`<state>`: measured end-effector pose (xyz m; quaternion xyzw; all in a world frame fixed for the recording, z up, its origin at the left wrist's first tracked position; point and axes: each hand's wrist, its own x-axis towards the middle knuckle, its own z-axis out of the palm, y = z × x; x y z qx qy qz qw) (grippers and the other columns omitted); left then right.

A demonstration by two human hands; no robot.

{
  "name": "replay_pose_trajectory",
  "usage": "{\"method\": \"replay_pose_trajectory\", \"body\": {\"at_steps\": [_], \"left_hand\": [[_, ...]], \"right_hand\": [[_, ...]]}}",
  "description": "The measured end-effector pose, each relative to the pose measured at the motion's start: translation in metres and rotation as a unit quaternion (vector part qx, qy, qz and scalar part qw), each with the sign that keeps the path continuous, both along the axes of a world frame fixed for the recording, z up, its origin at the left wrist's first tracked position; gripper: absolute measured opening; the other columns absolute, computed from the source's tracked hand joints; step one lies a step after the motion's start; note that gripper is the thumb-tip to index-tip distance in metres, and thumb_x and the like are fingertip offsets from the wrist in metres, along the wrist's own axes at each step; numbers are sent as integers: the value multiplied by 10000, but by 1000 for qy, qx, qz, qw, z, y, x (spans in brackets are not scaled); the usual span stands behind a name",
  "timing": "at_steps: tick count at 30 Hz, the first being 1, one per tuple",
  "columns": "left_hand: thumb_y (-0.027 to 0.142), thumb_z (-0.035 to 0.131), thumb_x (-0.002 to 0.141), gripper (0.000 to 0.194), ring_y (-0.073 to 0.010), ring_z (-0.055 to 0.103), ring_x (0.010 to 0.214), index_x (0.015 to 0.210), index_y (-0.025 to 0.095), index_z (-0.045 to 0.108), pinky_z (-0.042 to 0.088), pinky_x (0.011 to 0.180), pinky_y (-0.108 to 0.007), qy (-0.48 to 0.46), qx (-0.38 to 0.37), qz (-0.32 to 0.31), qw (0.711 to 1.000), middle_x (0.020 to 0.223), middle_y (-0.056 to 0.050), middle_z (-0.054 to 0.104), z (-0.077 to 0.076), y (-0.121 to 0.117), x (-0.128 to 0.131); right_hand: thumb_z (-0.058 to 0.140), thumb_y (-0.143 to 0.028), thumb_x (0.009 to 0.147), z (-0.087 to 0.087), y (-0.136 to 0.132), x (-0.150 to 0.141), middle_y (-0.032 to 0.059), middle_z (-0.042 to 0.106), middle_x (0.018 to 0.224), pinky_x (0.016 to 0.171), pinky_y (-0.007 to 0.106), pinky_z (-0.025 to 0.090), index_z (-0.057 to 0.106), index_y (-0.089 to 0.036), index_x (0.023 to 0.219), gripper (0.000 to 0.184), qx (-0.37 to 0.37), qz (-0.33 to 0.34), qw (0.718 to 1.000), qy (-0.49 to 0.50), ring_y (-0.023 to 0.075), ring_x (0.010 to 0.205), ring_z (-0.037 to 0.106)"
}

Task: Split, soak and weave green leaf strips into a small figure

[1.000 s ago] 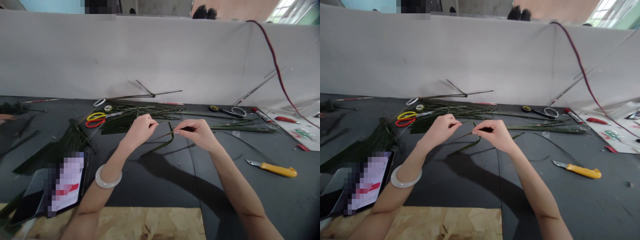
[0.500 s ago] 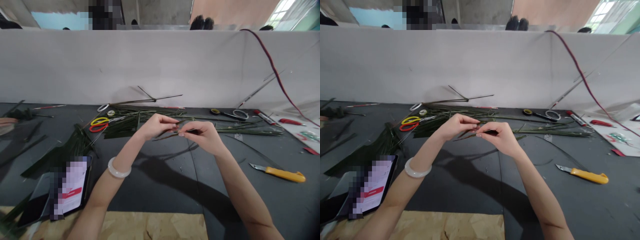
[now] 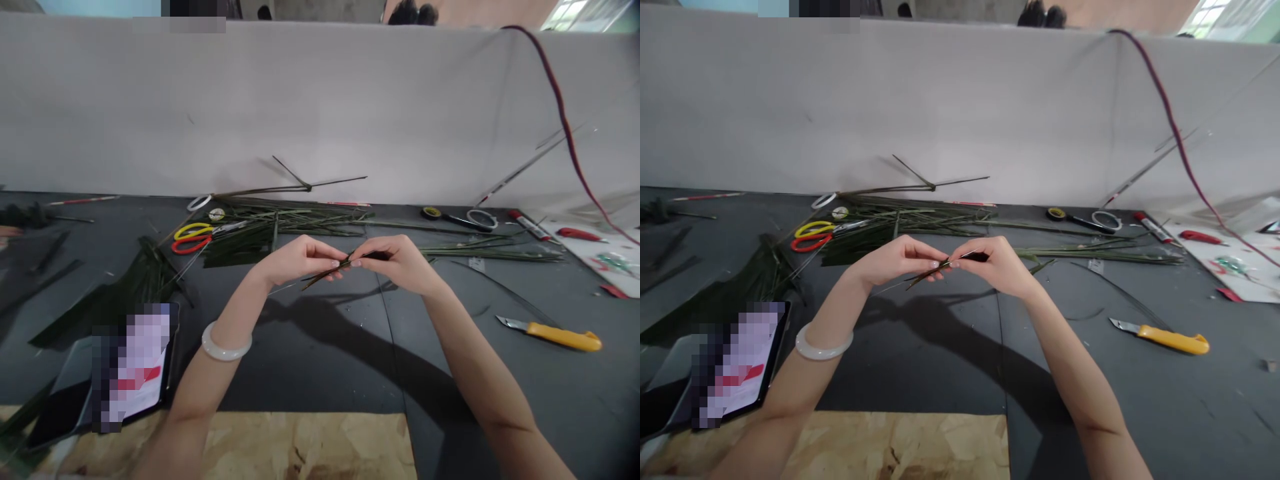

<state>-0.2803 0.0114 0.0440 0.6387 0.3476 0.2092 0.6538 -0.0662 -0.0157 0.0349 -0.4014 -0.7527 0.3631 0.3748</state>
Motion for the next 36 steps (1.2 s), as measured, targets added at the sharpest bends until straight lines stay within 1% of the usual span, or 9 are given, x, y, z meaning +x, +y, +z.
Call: {"method": "replay_pose_trajectory", "body": {"at_steps": [5, 11, 17, 20, 24, 26, 31, 33, 36], "left_hand": [[120, 702, 714, 245, -127, 691, 713, 956, 138, 735, 546, 722, -240, 34, 35, -3, 999, 800, -65, 750, -1, 1, -1], [114, 682, 704, 234, -136, 696, 702, 927, 150, 744, 533, 684, -225, 65, 63, -5, 996, 832, -67, 752, 4, -4, 1], [144, 663, 732, 184, -135, 690, 679, 896, 116, 741, 529, 639, -210, 89, 87, 8, 992, 795, -82, 747, 4, -5, 3], [147, 668, 734, 175, -136, 691, 682, 891, 123, 742, 538, 642, -212, 90, 86, 16, 992, 771, -70, 746, 3, -4, 3], [151, 688, 728, 182, -135, 690, 677, 899, 130, 745, 552, 670, -230, 90, 85, 34, 992, 738, -57, 742, 0, -2, 3], [153, 685, 733, 183, -135, 690, 681, 904, 129, 745, 555, 684, -238, 85, 88, 43, 992, 740, -57, 742, -1, -1, 3], [142, 646, 753, 179, -130, 690, 700, 902, 124, 744, 543, 689, -229, 88, 100, 47, 990, 782, -62, 747, -4, 0, 6], [135, 643, 748, 170, -134, 691, 701, 885, 111, 742, 537, 676, -225, 94, 101, 49, 989, 777, -71, 746, -4, 0, 7], [151, 654, 735, 184, -152, 696, 718, 892, 98, 736, 538, 679, -238, 94, 100, 49, 989, 796, -92, 747, -5, -2, 9]], "right_hand": [[664, -293, 785, -2, 2, 0, 33, 720, 809, 684, 282, 505, 732, -212, 799, 107, 18, 5, 1000, -20, 162, 729, 647], [640, -323, 809, -5, 4, -2, 39, 711, 808, 640, 279, 484, 729, -221, 796, 136, 62, 15, 997, -47, 162, 720, 626], [658, -313, 797, -7, 6, -2, 44, 701, 783, 600, 268, 458, 719, -204, 801, 125, 89, -16, 994, -67, 147, 672, 597], [675, -335, 778, -9, 8, -1, 50, 704, 816, 625, 272, 479, 713, -198, 827, 150, 69, -20, 996, -60, 156, 698, 617], [692, -408, 751, -10, 10, 3, 62, 710, 838, 668, 289, 505, 707, -177, 869, 260, 27, -26, 998, -43, 179, 742, 646], [682, -436, 755, -9, 10, 4, 58, 707, 803, 634, 281, 488, 710, -170, 855, 286, 34, -43, 997, -48, 171, 705, 629], [568, -470, 844, -9, 10, 1, 34, 676, 697, 495, 250, 393, 709, -173, 854, 329, 41, -77, 995, -42, 120, 548, 534], [545, -490, 859, -8, 11, 1, 45, 686, 745, 548, 253, 437, 686, -174, 836, 347, 37, -65, 997, -11, 131, 604, 572], [487, -501, 897, -5, 12, 6, 59, 691, 810, 723, 288, 500, 631, -184, 799, 362, 44, -70, 996, 33, 158, 757, 629]]}}
